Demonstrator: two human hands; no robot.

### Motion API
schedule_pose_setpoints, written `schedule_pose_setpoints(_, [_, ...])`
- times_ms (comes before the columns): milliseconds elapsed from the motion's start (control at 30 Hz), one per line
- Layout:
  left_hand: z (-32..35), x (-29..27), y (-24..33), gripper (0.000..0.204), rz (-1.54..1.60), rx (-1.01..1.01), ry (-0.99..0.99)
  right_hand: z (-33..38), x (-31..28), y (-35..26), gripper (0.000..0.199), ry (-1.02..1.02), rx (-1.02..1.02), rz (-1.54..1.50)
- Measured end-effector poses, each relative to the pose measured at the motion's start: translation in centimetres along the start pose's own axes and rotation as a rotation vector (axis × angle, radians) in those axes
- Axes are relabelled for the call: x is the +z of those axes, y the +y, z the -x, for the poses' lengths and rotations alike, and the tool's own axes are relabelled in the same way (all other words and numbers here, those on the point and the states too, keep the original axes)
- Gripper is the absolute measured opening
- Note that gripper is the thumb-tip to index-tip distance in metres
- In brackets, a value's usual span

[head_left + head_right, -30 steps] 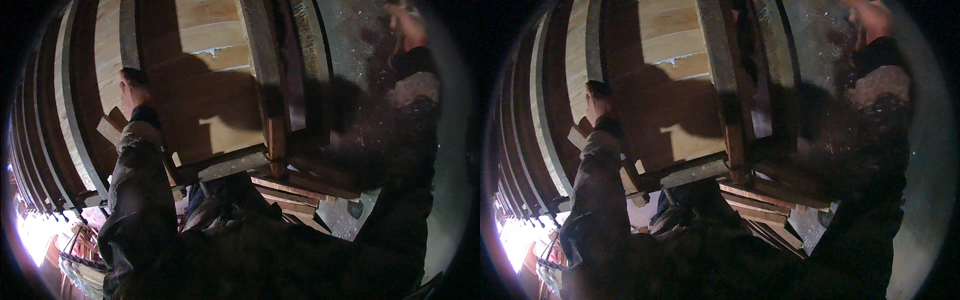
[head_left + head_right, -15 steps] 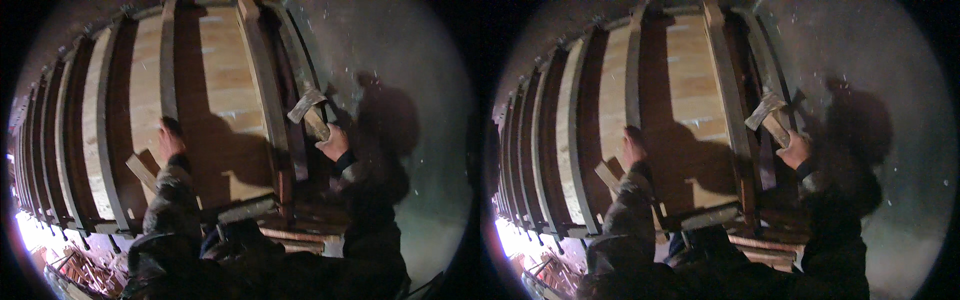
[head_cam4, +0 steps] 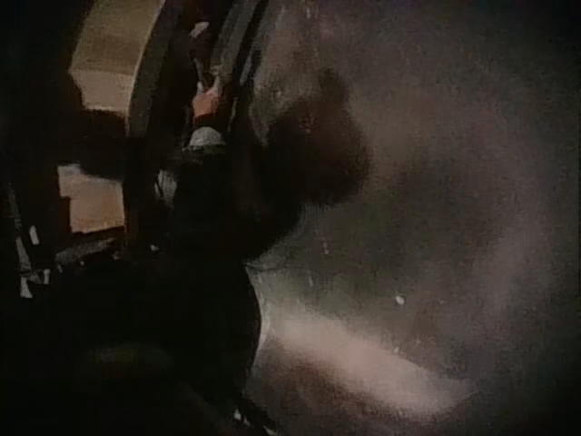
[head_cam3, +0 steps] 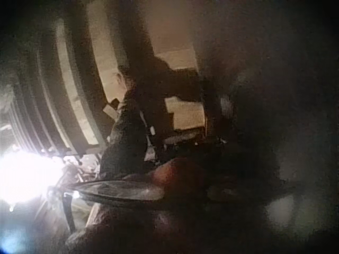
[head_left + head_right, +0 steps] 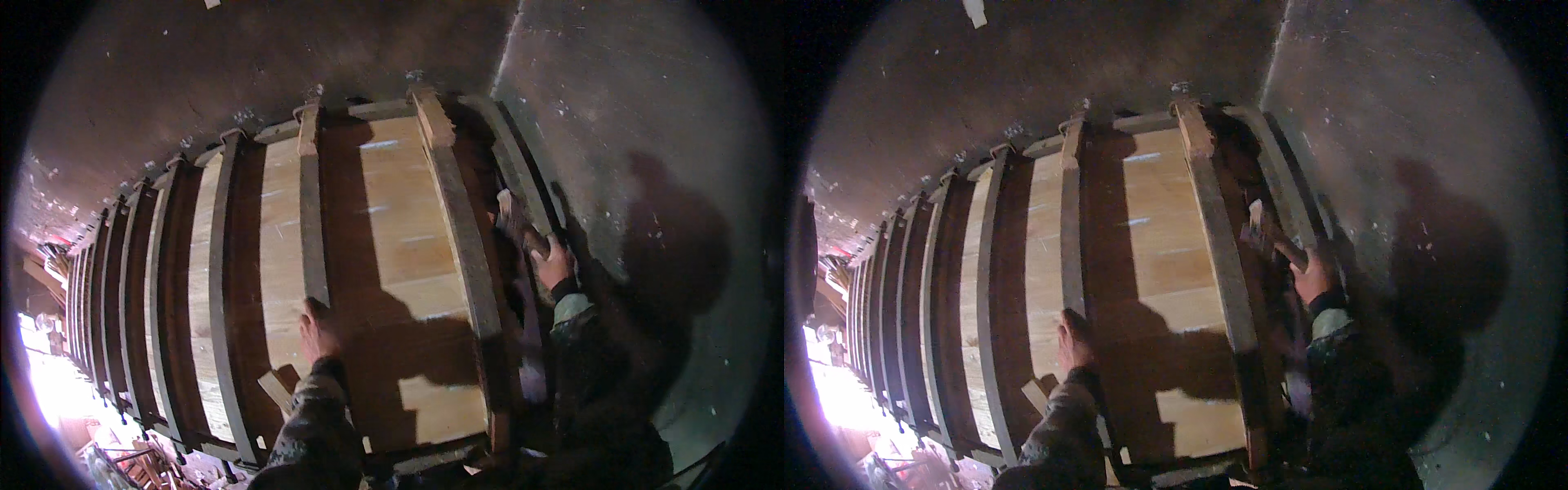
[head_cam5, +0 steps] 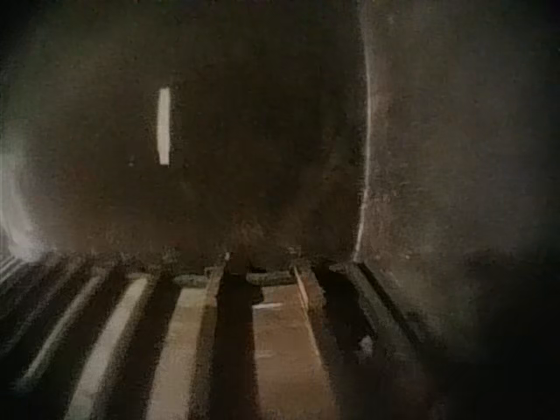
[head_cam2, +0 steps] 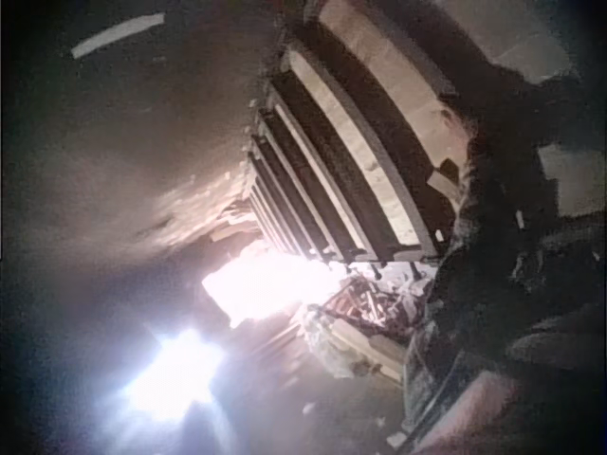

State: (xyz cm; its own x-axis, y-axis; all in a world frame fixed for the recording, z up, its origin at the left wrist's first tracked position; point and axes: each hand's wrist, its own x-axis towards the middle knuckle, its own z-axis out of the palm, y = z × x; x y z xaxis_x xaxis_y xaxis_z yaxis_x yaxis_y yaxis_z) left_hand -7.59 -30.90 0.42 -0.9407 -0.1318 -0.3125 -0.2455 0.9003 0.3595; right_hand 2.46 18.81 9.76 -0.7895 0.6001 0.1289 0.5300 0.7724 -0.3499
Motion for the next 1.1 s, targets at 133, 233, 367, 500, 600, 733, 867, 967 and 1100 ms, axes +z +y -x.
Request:
schedule_pose_setpoints(133, [0.7, -1.6, 1.0, 0.080, 0.015, 0.003, -0.040, -6.8, 1.4, -1.1, 0.048, -0.223, -0.194, 0.195])
schedule_pose_setpoints(233, [1.3, -1.9, 1.5, 0.098, 0.023, 0.009, -0.020, -8.2, 1.3, -6.9, 0.034, -0.187, -0.603, 0.206])
schedule_pose_setpoints(367, [1.1, -0.9, 0.6, 0.104, 0.035, -0.032, -0.004, -8.5, 1.3, -13.4, 0.027, -0.221, -1.430, -0.185])
schedule_pose_setpoints(500, [0.6, -0.3, -0.7, 0.100, -0.048, -0.079, -0.029, -18.8, 3.8, -11.5, 0.025, -0.267, -1.065, 0.074])
schedule_pose_setpoints(600, [0.8, -0.8, -0.5, 0.098, -0.048, -0.039, -0.032, -28.3, 6.9, -9.6, 0.032, -0.186, -0.568, 0.507])
schedule_pose_setpoints(733, [1.3, -1.7, 0.9, 0.099, -0.017, -0.031, -0.032, -26.1, 9.0, -16.1, 0.018, -0.317, -0.857, 0.421])
schedule_pose_setpoints(867, [1.2, -1.7, 1.3, 0.105, 0.014, -0.093, -0.043, -15.3, 6.9, -23.0, 0.011, -0.085, -1.427, -0.052])
schedule_pose_setpoints(967, [1.1, -1.1, 0.6, 0.110, -0.069, -0.088, -0.041, -17.5, 5.5, -18.9, 0.016, -0.193, -1.501, -0.143])
schedule_pose_setpoints(1100, [1.3, -0.6, -0.3, 0.105, -0.004, -0.094, -0.058, -30.7, 8.4, -8.2, 0.028, -0.384, -0.569, 0.374])
